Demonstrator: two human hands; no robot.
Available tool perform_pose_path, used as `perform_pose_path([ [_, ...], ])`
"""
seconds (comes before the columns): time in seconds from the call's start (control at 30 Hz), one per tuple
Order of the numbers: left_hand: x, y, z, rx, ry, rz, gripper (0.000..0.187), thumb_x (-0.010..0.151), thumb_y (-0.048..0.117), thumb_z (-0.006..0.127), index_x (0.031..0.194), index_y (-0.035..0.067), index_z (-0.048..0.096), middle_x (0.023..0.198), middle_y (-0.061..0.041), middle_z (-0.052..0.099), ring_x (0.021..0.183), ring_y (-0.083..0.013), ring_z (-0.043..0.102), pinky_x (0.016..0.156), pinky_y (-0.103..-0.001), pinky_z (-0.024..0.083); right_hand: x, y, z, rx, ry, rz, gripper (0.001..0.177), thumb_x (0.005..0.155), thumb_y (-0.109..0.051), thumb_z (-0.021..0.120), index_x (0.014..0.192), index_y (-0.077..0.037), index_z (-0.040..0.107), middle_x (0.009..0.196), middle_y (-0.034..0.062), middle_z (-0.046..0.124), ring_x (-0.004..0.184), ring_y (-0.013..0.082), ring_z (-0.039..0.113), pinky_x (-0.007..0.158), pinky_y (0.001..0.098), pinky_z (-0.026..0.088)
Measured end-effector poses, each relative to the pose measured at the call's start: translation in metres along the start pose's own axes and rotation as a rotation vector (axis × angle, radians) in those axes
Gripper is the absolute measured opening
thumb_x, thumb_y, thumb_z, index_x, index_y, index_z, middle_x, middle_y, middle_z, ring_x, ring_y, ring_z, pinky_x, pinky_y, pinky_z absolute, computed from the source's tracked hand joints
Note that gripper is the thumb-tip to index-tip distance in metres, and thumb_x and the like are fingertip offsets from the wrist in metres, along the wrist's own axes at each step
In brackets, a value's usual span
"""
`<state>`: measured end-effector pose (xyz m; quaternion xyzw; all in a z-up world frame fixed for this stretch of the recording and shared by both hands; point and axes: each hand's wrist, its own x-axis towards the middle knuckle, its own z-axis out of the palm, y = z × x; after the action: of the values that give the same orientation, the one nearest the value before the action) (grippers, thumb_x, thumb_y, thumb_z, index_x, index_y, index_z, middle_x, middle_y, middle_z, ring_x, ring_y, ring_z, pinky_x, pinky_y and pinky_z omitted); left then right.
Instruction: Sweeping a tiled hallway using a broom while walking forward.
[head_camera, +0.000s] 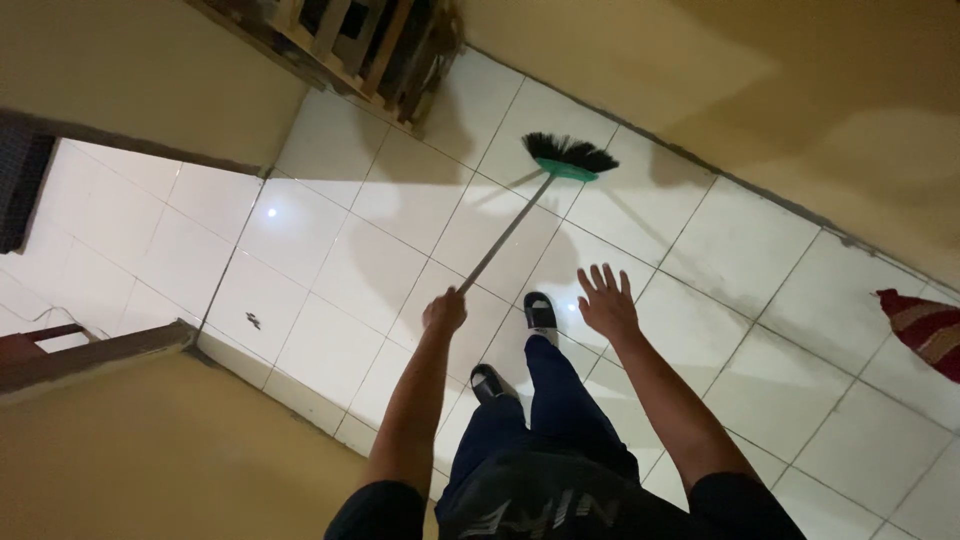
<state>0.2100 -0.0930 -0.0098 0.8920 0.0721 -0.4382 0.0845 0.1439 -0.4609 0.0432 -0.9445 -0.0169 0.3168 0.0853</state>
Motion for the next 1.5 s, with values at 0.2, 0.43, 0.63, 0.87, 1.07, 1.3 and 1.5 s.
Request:
perform_pose_path([
  [0.2, -0.121, -0.113, 0.034, -0.133, -0.085, -0.245, 0.071, 0.107, 0.061, 0.053, 0.154, 0.009, 0.065, 0.147, -0.027, 0.073, 0.145, -0.0456, 0.067, 0.118, -0.061, 0.055, 0.007, 0.035, 0.101, -0.08, -0.033, -0.102, 0.061, 0.118, -0.037, 0.043, 0.178, -0.023, 0.04, 0.175, 0.0122, 0.051, 0.169, 0.0341, 0.04, 0.139, 0.0589, 0.028],
  [0.43, -0.252, -0.213, 0.089, -0.01, -0.002, -0.378, 0.061, 0.107, 0.061, 0.049, 0.121, 0.012, 0.081, 0.114, -0.018, 0.087, 0.113, -0.0396, 0.084, 0.097, -0.054, 0.066, 0.021, 0.088, 0.217, 0.36, -0.483, 0.381, 0.067, 0.105, -0.048, 0.04, 0.162, -0.017, 0.056, 0.162, 0.0158, 0.064, 0.146, 0.039, 0.062, 0.114, 0.058, 0.051],
  [0.63, -0.237, -0.22, 0.088, -0.028, 0.164, -0.266, 0.053, 0.107, 0.062, 0.053, 0.103, 0.014, 0.077, 0.091, -0.013, 0.086, 0.084, -0.0377, 0.084, 0.075, -0.055, 0.067, 0.001, 0.061, 0.153, 0.452, -0.498, 0.391, 0.044, 0.112, -0.033, 0.035, 0.133, -0.007, 0.064, 0.139, 0.018, 0.073, 0.124, 0.0378, 0.07, 0.097, 0.0517, 0.054],
  [0.87, -0.075, -0.093, 0.014, -0.101, 0.066, -0.109, 0.053, 0.11, 0.051, 0.05, 0.125, 0.006, 0.074, 0.114, -0.029, 0.083, 0.117, -0.0485, 0.081, 0.1, -0.063, 0.064, 0.026, 0.067, 0.19, 0.519, -0.327, 0.319, 0.058, 0.11, -0.046, 0.039, 0.145, -0.01, 0.07, 0.137, 0.0281, 0.079, 0.134, 0.0504, 0.073, 0.104, 0.0609, 0.06],
  [1.07, 0.038, 0.015, -0.006, -0.064, 0.025, -0.066, 0.054, 0.113, 0.049, 0.047, 0.144, 0.009, 0.068, 0.129, -0.024, 0.081, 0.13, -0.0432, 0.077, 0.107, -0.058, 0.062, 0.02, 0.04, 0.15, 0.582, -0.312, 0.302, 0.058, 0.112, -0.042, 0.038, 0.15, -0.008, 0.066, 0.142, 0.0352, 0.075, 0.139, 0.0536, 0.069, 0.114, 0.0611, 0.056],
  [1.3, -0.03, -0.036, 0.014, -0.03, -0.068, -0.069, 0.051, 0.117, 0.042, 0.044, 0.149, 0.007, 0.062, 0.136, -0.024, 0.078, 0.138, -0.0431, 0.072, 0.116, -0.059, 0.057, -0.019, 0.053, 0.203, 0.664, -0.294, 0.338, 0.059, 0.11, -0.044, 0.044, 0.149, -0.007, 0.069, 0.133, 0.0317, 0.081, 0.132, 0.0514, 0.074, 0.11, 0.06, 0.059],
  [1.5, -0.148, -0.172, 0.072, -0.103, -0.077, -0.209, 0.057, 0.115, 0.046, 0.045, 0.153, 0.008, 0.061, 0.131, -0.023, 0.079, 0.133, -0.0437, 0.076, 0.113, -0.061, 0.06, -0.055, 0.05, 0.21, 0.431, -0.367, 0.317, 0.07, 0.109, -0.041, 0.04, 0.168, -0.007, 0.052, 0.161, 0.0287, 0.068, 0.15, 0.0459, 0.065, 0.123, 0.0635, 0.05],
])
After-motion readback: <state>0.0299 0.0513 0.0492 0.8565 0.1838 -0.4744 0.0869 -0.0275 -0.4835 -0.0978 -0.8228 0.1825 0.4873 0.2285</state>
